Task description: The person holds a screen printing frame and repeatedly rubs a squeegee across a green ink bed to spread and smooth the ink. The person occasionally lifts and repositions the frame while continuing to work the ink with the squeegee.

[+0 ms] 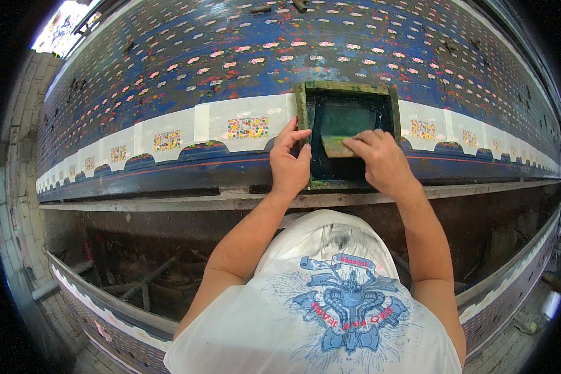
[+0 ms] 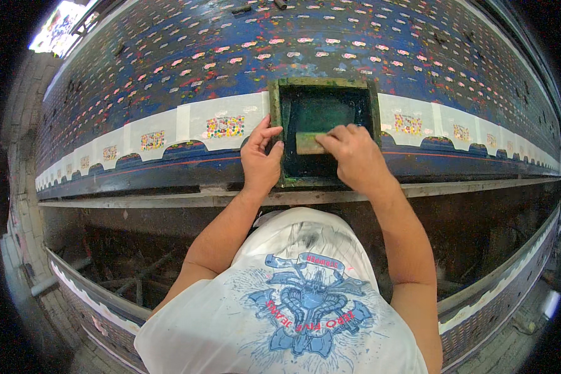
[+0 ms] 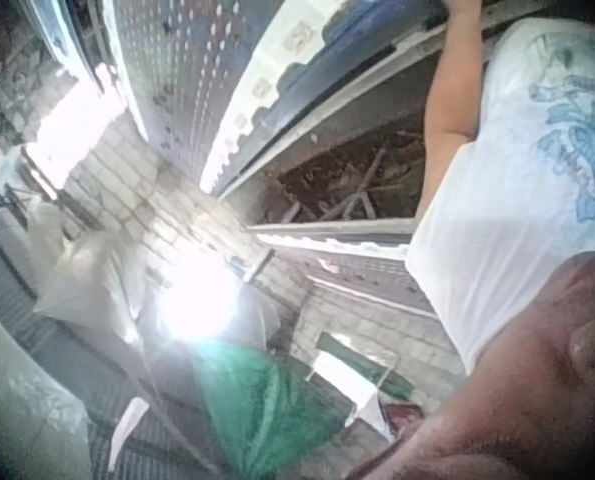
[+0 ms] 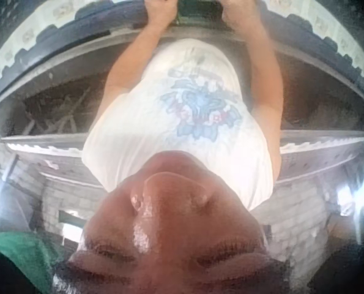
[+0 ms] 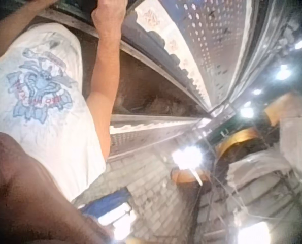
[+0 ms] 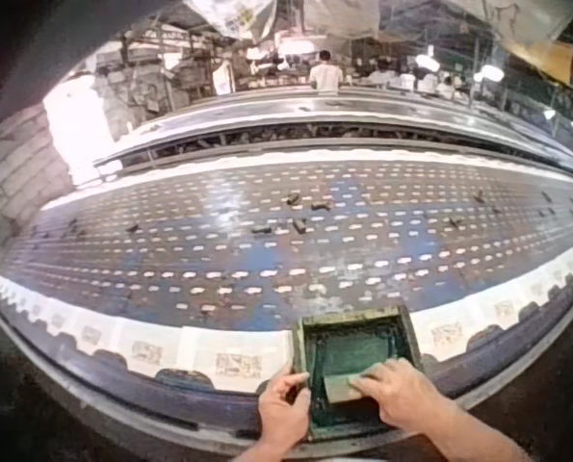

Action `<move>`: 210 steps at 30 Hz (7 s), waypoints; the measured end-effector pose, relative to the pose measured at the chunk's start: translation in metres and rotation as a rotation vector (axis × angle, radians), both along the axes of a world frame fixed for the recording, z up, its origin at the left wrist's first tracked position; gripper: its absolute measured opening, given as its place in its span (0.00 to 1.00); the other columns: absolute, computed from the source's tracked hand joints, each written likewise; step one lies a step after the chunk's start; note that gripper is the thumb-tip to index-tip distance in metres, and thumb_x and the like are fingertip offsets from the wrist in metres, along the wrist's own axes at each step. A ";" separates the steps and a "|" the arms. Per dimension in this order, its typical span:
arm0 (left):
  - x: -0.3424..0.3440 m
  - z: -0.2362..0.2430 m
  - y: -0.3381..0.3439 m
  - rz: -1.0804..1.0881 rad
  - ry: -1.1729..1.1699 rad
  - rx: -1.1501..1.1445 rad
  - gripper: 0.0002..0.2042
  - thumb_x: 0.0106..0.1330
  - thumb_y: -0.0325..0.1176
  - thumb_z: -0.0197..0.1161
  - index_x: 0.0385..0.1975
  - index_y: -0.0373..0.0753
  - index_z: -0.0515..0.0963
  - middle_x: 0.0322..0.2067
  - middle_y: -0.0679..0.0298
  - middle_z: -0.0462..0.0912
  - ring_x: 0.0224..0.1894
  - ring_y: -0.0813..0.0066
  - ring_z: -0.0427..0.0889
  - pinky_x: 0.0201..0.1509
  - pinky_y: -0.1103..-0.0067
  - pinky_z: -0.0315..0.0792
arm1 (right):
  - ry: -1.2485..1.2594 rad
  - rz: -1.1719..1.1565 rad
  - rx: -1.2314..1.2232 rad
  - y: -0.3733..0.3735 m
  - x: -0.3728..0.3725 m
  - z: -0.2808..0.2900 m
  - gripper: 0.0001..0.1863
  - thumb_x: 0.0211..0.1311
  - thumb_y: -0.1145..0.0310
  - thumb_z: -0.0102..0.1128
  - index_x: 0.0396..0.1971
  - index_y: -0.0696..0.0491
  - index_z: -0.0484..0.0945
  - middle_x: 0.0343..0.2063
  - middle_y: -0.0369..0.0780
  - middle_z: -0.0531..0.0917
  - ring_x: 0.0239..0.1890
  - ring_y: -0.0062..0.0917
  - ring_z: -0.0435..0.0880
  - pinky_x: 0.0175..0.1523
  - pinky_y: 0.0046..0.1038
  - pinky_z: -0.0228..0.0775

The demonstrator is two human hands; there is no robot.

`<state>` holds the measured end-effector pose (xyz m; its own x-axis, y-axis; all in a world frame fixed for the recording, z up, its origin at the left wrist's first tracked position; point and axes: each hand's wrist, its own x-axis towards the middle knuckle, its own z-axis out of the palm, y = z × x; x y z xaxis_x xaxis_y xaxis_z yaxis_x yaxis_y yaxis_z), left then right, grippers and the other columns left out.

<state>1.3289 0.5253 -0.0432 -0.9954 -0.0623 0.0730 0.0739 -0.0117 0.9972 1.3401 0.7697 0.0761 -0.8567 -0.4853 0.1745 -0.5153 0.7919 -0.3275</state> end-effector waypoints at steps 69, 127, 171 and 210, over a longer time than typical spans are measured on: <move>0.021 0.021 0.255 0.088 -0.161 0.143 0.17 0.68 0.11 0.64 0.55 0.29 0.88 0.84 0.43 0.68 0.83 0.56 0.72 0.84 0.66 0.67 | -0.034 0.117 -0.046 0.260 0.018 0.016 0.20 0.64 0.74 0.65 0.56 0.53 0.87 0.42 0.45 0.91 0.47 0.43 0.92 0.53 0.44 0.83; -0.013 0.039 0.218 -0.095 -0.340 -0.223 0.37 0.65 0.16 0.77 0.76 0.30 0.73 0.33 0.68 0.84 0.31 0.81 0.82 0.38 0.80 0.79 | -0.050 0.024 0.056 0.251 -0.001 -0.001 0.20 0.58 0.77 0.68 0.52 0.50 0.92 0.43 0.45 0.92 0.50 0.44 0.91 0.56 0.47 0.82; 0.037 0.006 0.491 -0.007 -0.026 0.112 0.23 0.54 0.07 0.64 0.51 0.30 0.88 0.86 0.42 0.63 0.85 0.56 0.69 0.85 0.69 0.66 | -0.107 -0.337 -0.770 0.571 0.146 -0.057 0.25 0.64 0.73 0.79 0.62 0.52 0.89 0.67 0.45 0.87 0.78 0.49 0.75 0.83 0.50 0.64; 0.034 -0.020 0.504 0.048 0.039 0.023 0.18 0.53 0.14 0.68 0.44 0.37 0.91 0.82 0.40 0.71 0.84 0.48 0.71 0.86 0.65 0.63 | -0.166 0.024 -0.050 0.523 -0.006 0.013 0.20 0.63 0.81 0.66 0.54 0.53 0.90 0.47 0.46 0.90 0.56 0.48 0.88 0.61 0.47 0.82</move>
<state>1.3626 1.0290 -0.0634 -0.9877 -0.1118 0.1098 0.1138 -0.0303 0.9930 1.3343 1.2929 0.0893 -0.8640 -0.5003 0.0560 -0.4694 0.7605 -0.4486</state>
